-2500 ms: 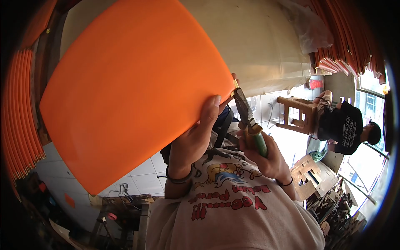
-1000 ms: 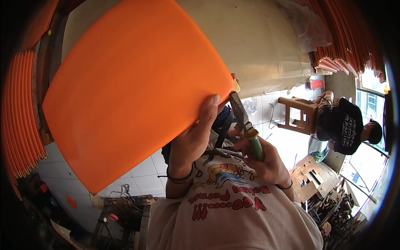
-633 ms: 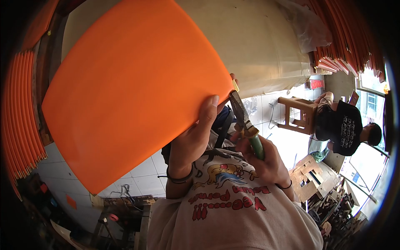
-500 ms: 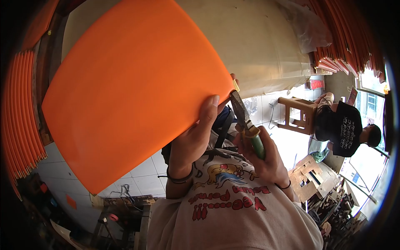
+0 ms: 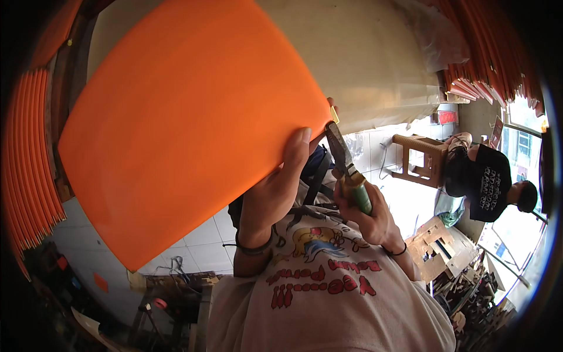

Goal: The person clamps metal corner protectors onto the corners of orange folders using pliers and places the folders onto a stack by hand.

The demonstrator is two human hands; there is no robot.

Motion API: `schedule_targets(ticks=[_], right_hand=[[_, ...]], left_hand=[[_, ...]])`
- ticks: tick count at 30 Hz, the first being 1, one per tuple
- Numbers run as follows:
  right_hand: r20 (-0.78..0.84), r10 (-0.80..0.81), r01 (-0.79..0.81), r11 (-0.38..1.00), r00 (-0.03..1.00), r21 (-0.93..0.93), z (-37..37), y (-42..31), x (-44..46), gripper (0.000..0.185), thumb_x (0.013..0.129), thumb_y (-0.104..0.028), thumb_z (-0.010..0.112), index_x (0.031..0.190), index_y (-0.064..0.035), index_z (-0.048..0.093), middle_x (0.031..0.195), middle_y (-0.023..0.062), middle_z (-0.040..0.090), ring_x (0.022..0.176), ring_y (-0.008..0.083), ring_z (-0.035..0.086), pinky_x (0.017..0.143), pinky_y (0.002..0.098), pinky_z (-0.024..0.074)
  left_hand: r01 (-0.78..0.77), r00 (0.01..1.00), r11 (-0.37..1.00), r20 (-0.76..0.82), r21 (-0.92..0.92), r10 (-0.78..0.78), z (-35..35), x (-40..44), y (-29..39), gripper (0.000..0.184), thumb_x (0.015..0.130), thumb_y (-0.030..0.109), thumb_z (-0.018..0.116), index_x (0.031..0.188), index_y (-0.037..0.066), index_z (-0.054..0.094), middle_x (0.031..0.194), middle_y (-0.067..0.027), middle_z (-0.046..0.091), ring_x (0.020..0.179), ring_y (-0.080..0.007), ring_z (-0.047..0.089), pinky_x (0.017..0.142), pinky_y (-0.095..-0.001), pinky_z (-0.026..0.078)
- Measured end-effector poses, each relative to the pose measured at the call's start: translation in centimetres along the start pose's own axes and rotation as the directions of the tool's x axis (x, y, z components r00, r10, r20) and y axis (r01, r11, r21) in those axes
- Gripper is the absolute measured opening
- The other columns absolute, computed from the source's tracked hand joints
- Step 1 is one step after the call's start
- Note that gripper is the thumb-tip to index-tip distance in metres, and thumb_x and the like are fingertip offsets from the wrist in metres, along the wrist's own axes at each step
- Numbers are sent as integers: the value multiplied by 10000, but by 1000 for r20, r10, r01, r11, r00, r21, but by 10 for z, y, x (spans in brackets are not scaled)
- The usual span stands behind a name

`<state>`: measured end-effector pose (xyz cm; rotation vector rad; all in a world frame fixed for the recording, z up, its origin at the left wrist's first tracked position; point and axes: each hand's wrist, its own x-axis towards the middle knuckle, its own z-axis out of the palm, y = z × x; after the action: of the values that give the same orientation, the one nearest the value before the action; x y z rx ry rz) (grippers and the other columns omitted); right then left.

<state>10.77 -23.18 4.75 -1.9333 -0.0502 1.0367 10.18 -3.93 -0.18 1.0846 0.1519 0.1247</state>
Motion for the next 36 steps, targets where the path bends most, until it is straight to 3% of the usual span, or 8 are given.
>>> schedule_targets(ticks=[3, 7, 11, 17, 23, 26, 32, 36], right_hand=[[-49, 1, 5, 993, 999, 117, 6, -8, -2, 311, 712, -31, 539, 1023, -6, 540, 802, 83, 573, 725, 206, 569, 689, 347, 463], [-133, -30, 63, 966, 991, 250, 15, -1, -12, 307, 753, -2, 549, 1060, 3, 557, 805, 61, 570, 739, 170, 582, 692, 323, 467], [34, -42, 37, 990, 999, 132, 1, -3, -14, 295, 806, 19, 558, 1101, 16, 582, 966, 103, 618, 874, 194, 620, 774, 320, 484], [41, -1, -6, 984, 999, 175, 5, -17, -19, 358, 817, 21, 559, 1173, 34, 593, 1297, 149, 544, 1093, 230, 594, 929, 342, 478], [49, -38, 33, 993, 998, 111, 6, -11, -18, 385, 807, 32, 553, 1190, 35, 585, 1267, 160, 557, 1084, 259, 603, 927, 354, 482], [27, -249, 250, 966, 968, -66, 5, -3, -14, 317, 806, 45, 532, 1119, 42, 586, 1157, 169, 609, 987, 273, 637, 849, 353, 503], [-217, -165, 155, 986, 962, -63, 13, -5, -14, 263, 838, 30, 510, 1098, 9, 542, 868, 145, 653, 769, 277, 649, 715, 371, 498], [-179, -170, 169, 985, 969, -21, 12, -11, -13, 235, 862, -8, 526, 1097, 2, 526, 826, 166, 631, 737, 311, 639, 693, 392, 485]], left_hand=[[-23, 999, 997, 26, 76, 22, -4, 0, -1, 386, 980, 18, 319, 1337, -126, 349, 1309, -291, 484, 1210, -376, 533, 1034, -424, 470], [-25, 1000, 988, -16, -152, 22, 6, 1, 4, 388, 980, 21, 323, 1338, -126, 347, 1305, -287, 491, 1209, -375, 534, 1032, -423, 472], [-60, 998, 987, 5, -147, 62, 5, 2, 2, 392, 979, 21, 323, 1342, -125, 337, 1306, -295, 484, 1208, -386, 533, 1030, -432, 475], [-43, 999, 986, -5, -160, 43, 6, 1, 4, 392, 976, 10, 335, 1343, -129, 323, 1298, -311, 477, 1200, -404, 532, 1027, -452, 478], [-52, 999, 984, -8, -171, 51, 6, 1, 4, 393, 978, 14, 344, 1342, -132, 322, 1294, -311, 479, 1199, -402, 533, 1024, -445, 481], [-60, 998, 982, -7, -179, 59, 5, 1, 3, 394, 980, 19, 346, 1343, -132, 323, 1297, -307, 479, 1199, -397, 535, 1024, -440, 481], [-41, 999, 993, 15, -109, 43, 3, 1, 2, 393, 978, 23, 337, 1340, -129, 337, 1301, -289, 486, 1201, -379, 540, 1019, -429, 484], [15, 1000, 1000, 7, -11, -15, -1, -2, 1, 392, 972, 14, 329, 1337, -129, 344, 1298, -285, 490, 1197, -373, 543, 1020, -428, 483]])
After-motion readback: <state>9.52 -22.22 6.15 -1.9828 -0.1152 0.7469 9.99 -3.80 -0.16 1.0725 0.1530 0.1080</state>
